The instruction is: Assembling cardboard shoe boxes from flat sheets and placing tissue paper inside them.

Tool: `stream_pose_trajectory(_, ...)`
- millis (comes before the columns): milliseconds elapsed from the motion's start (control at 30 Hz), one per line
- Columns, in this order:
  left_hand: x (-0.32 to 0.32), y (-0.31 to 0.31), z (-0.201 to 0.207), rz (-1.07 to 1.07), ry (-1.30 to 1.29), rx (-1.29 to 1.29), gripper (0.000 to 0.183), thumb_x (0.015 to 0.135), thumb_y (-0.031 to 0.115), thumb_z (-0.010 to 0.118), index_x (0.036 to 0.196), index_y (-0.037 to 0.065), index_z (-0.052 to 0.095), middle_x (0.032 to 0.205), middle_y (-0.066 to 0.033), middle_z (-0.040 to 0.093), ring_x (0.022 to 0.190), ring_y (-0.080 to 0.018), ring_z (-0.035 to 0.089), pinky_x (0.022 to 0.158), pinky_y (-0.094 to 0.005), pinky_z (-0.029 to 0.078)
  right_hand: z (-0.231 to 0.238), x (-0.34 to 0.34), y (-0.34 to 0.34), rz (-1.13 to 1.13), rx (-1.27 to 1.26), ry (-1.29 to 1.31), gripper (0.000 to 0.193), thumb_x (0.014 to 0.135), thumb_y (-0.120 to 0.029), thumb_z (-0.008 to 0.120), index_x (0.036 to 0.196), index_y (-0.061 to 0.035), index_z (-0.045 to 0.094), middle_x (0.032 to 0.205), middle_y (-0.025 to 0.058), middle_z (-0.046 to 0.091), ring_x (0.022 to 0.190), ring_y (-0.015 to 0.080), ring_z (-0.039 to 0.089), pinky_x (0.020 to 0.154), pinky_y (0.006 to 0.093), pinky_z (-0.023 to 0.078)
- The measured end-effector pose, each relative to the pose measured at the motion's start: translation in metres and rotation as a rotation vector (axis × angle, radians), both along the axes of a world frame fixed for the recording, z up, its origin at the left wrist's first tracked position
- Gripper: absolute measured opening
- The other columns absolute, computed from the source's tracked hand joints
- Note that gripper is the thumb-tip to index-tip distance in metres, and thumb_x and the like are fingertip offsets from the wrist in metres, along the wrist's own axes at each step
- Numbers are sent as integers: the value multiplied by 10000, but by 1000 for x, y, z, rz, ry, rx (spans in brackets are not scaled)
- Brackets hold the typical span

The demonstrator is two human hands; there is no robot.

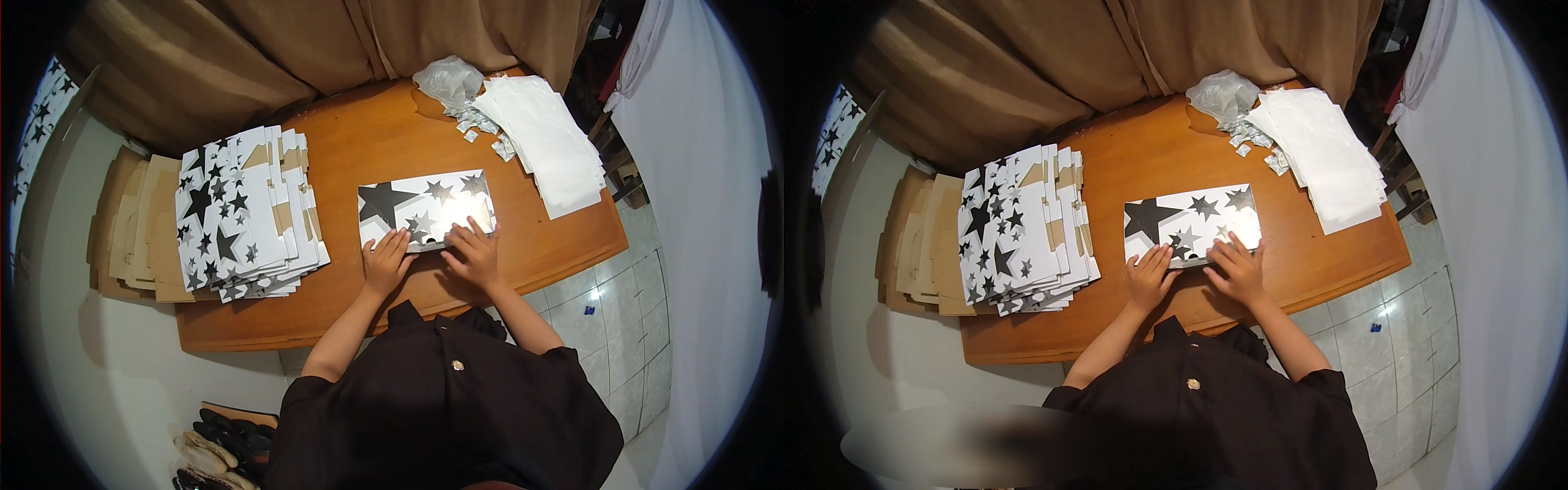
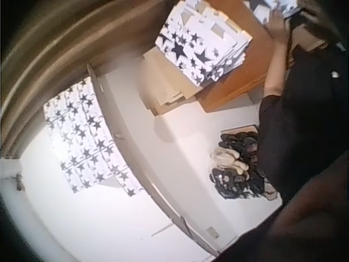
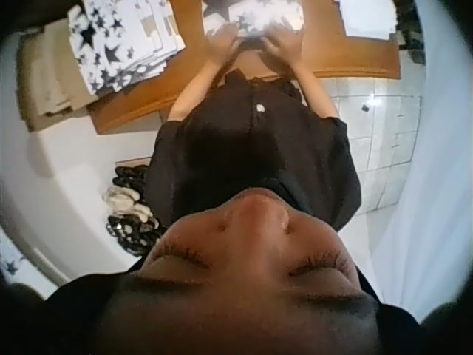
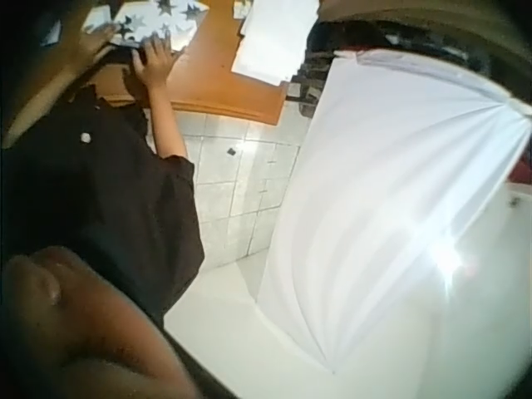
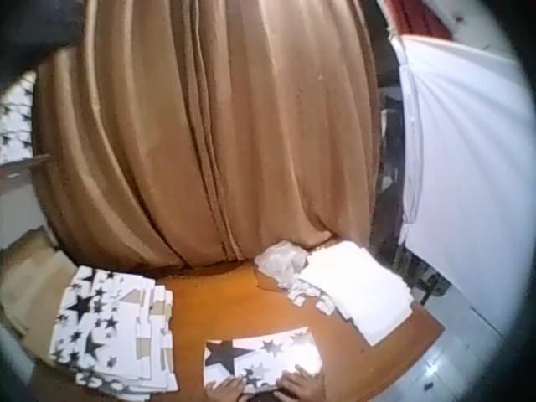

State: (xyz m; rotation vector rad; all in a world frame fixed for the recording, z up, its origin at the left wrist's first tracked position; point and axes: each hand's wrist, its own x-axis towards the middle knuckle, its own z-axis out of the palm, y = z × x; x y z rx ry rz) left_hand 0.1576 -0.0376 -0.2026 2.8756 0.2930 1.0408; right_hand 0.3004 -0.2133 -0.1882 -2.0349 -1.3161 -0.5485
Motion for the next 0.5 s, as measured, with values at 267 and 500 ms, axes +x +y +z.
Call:
stream_pose_trajectory(267, -2, 5, 29, -46, 13, -78, 398, 733, 282, 731, 1067, 86, 640, 1105, -42, 645, 1078, -189, 573, 882, -407, 321, -6, -3, 13, 18, -59, 107, 282, 775, -268, 688, 1040, -179, 652, 1151, -8, 604, 1162, 186, 512, 1034, 591, 122)
stream_pose_trajectory(500, -3, 11, 17, -86, -39, -8, 321, 734, 221, 734, 1005, 69, 653, 1041, -59, 667, 1023, -208, 608, 821, -377, 394, -21, 1, 9, 27, 5, -31, 229, 792, -200, 683, 1020, -201, 663, 1080, -52, 642, 1099, 140, 554, 1049, 575, 116)
